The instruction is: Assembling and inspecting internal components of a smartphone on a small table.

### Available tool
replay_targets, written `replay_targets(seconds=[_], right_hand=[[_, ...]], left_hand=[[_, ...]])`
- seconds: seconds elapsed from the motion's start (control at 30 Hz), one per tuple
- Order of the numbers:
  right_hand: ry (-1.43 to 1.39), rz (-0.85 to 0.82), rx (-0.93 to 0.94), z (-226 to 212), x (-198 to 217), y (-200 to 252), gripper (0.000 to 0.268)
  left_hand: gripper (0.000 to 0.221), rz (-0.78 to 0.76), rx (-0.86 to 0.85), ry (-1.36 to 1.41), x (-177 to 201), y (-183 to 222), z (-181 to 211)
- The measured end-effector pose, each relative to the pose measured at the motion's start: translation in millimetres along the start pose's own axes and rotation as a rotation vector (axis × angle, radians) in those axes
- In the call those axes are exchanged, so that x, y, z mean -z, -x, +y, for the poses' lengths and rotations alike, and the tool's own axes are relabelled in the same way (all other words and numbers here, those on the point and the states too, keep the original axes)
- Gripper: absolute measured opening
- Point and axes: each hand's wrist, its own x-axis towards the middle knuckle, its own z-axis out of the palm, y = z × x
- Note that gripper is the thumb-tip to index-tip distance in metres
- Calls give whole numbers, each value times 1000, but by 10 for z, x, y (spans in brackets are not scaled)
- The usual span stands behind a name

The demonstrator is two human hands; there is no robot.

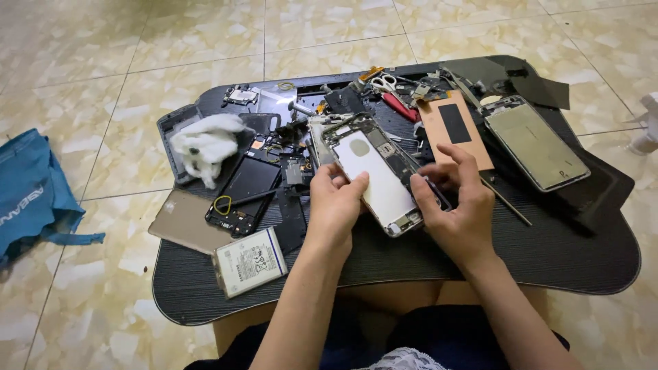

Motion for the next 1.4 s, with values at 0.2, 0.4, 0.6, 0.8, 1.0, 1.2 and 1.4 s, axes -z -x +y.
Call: replay_targets(seconds=[0.2, 0.4, 0.6, 0.8, 1.0, 1.2, 1.4], right_hand=[[-27, 18, -49, 160, -7, 32, 27], [-191, 204, -223, 135, 88, 74, 10], [-94, 357, -232, 346, 205, 76, 10], [56, 445, -205, 589, 420, -158, 11], [310, 456, -113, 749, 509, -301, 12], [424, 455, -23, 1006, 582, -436, 14], [457, 409, -92, 879, 566, -458, 30]], left_hand=[[54, -59, -53, 14, -115, 9, -100], [40, -139, -101, -66, -55, -37, -121], [17, 268, -260, -730, 224, -33, 223], [28, 334, -223, -980, 402, -148, 188], [41, 320, -179, -1066, 311, -300, 2], [37, 316, -194, -1058, 369, -374, -7], [41, 295, -156, -1065, 336, -400, 7]])
